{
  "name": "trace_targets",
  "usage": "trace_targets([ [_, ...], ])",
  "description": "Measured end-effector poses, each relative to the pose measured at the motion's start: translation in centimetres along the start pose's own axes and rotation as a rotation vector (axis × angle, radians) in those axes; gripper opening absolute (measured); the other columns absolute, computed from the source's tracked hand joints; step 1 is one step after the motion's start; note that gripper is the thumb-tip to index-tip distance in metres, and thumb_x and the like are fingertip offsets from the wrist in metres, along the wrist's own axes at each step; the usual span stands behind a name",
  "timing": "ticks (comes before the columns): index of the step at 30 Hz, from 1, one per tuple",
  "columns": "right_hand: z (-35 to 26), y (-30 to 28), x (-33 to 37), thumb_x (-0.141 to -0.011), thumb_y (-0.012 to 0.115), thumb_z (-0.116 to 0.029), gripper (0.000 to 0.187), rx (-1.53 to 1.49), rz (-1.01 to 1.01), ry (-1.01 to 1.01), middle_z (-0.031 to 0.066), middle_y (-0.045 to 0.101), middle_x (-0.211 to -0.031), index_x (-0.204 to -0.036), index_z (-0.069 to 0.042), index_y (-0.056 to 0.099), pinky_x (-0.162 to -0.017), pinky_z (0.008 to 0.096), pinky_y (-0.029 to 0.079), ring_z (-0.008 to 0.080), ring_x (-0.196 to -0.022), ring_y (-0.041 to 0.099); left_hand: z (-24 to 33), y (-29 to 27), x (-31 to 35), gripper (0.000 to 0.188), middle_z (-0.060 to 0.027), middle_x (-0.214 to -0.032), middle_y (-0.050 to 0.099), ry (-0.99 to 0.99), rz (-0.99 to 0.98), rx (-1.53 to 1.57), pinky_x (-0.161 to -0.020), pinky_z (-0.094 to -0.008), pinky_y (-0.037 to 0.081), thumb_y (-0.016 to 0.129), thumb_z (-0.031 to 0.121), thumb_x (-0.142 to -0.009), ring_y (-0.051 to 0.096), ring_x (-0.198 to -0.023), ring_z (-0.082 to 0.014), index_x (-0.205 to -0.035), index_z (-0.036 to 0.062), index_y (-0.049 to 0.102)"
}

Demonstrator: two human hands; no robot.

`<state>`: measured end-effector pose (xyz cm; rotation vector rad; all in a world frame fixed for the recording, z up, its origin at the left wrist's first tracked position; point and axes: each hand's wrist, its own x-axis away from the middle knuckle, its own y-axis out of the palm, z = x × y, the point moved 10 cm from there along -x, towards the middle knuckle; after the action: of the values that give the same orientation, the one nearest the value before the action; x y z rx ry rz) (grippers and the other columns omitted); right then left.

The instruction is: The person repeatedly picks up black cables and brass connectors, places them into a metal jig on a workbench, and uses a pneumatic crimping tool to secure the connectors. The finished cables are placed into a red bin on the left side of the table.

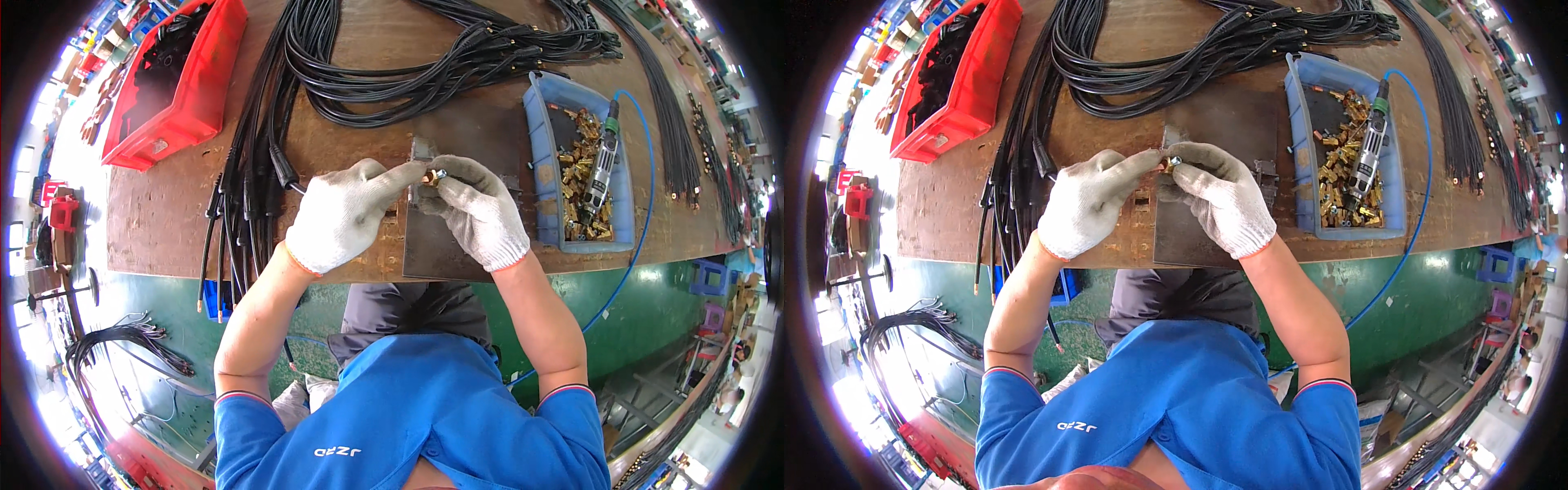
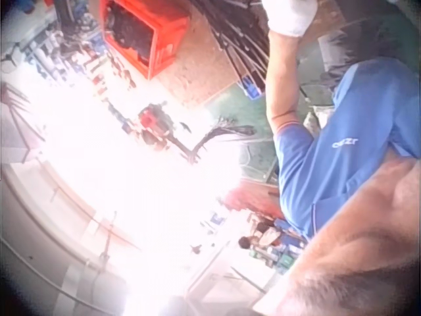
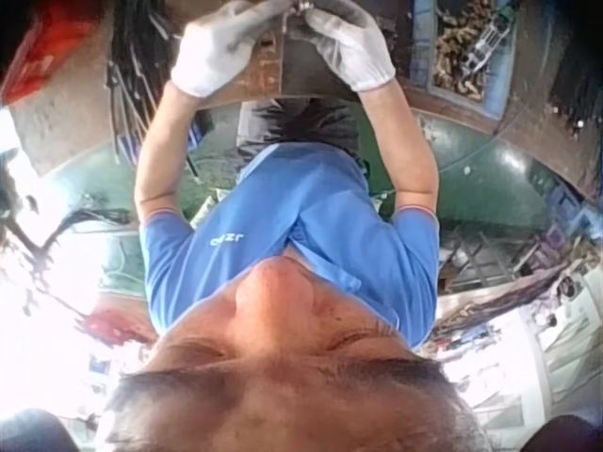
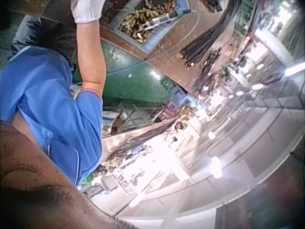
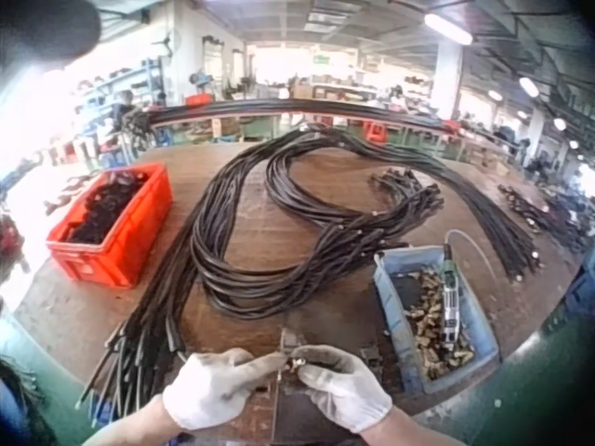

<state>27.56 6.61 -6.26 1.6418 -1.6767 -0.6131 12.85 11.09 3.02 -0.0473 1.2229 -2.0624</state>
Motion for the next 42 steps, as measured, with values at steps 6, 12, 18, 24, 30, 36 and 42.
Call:
trace_targets([
  [6, -1.1, 0.1, 0.1, -0.103, 0.067, 0.001, 0.027, 0.212, 0.06, -0.001, 0.0128, 0.077, -0.121, -0.13, 0.004, 0.071, -0.098, 0.0373, 0.063, 0.0209, -0.107, 0.076, 0.0, 0.5, 0.2, 0.064, -0.0112, -0.084, 0.067, 0.013, 0.002, -0.109, -0.067, -0.0446, 0.058, 0.062, -0.003, -0.082, 0.071, -0.073, -0.0337, -0.142, 0.0175, 0.071],
  [12, -2.7, 0.8, 0.4, -0.103, 0.073, -0.003, 0.023, 0.791, 0.1, -0.048, 0.0071, 0.079, -0.117, -0.125, 0.002, 0.073, -0.098, 0.0288, 0.059, 0.0113, -0.107, 0.072, 0.0, 1.7, 0.5, 0.052, -0.0098, -0.081, 0.066, 0.05, -0.053, -0.228, -0.066, -0.0437, 0.058, 0.067, 0.005, -0.087, 0.07, -0.07, -0.0315, -0.137, 0.0179, 0.072],
  [18, -1.9, 0.7, -0.3, -0.102, 0.075, -0.004, 0.022, 0.866, 0.058, -0.04, 0.0056, 0.079, -0.114, -0.123, 0.002, 0.074, -0.096, 0.0272, 0.057, 0.0103, -0.106, 0.071, -1.7, 1.4, 0.5, 0.029, -0.0116, -0.092, 0.074, -0.014, -0.015, -0.092, -0.069, -0.0442, 0.06, 0.072, 0.022, -0.098, 0.075, -0.08, -0.0346, -0.125, 0.0136, 0.073],
  [24, -1.2, 0.3, -0.9, -0.101, 0.076, -0.003, 0.022, 0.877, 0.041, -0.033, 0.0065, 0.079, -0.113, -0.123, 0.002, 0.074, -0.095, 0.0273, 0.057, 0.0096, -0.104, 0.071, -2.5, 2.0, 0.4, 0.025, -0.0141, -0.094, 0.073, -0.091, -0.102, -0.093, -0.074, -0.0466, 0.059, 0.073, 0.023, -0.098, 0.074, -0.086, -0.0366, -0.12, 0.013, 0.076],
  [30, -1.5, 0.0, -1.3, -0.101, 0.076, -0.004, 0.023, 0.968, 0.068, -0.059, 0.0072, 0.08, -0.112, -0.123, 0.002, 0.075, -0.093, 0.0279, 0.058, 0.0102, -0.101, 0.072, -2.8, 2.0, 0.1, 0.025, -0.0134, -0.092, 0.071, -0.078, -0.029, -0.087, -0.073, -0.0469, 0.059, 0.073, 0.019, -0.096, 0.074, -0.084, -0.0374, -0.12, 0.0143, 0.076],
  [36, -2.1, -0.2, -1.4, -0.099, 0.078, -0.005, 0.022, 0.964, 0.096, -0.097, 0.0084, 0.08, -0.11, -0.121, 0.0, 0.077, -0.09, 0.0291, 0.059, 0.0134, -0.099, 0.074, -3.0, 2.2, -0.2, 0.026, -0.0132, -0.093, 0.071, -0.081, -0.028, -0.081, -0.073, -0.0469, 0.059, 0.073, 0.019, -0.096, 0.074, -0.084, -0.0373, -0.121, 0.0156, 0.076],
  [42, -4.9, 3.4, -1.8, -0.089, 0.083, -0.01, 0.021, 1.541, 0.061, -0.463, 0.0106, 0.079, -0.106, -0.11, -0.009, 0.082, -0.088, 0.0388, 0.061, 0.0311, -0.098, 0.076, -3.6, 2.4, -0.8, 0.025, -0.0132, -0.093, 0.07, -0.074, -0.018, -0.126, -0.072, -0.0471, 0.058, 0.073, 0.017, -0.095, 0.073, -0.084, -0.0371, -0.12, 0.0155, 0.076],
])
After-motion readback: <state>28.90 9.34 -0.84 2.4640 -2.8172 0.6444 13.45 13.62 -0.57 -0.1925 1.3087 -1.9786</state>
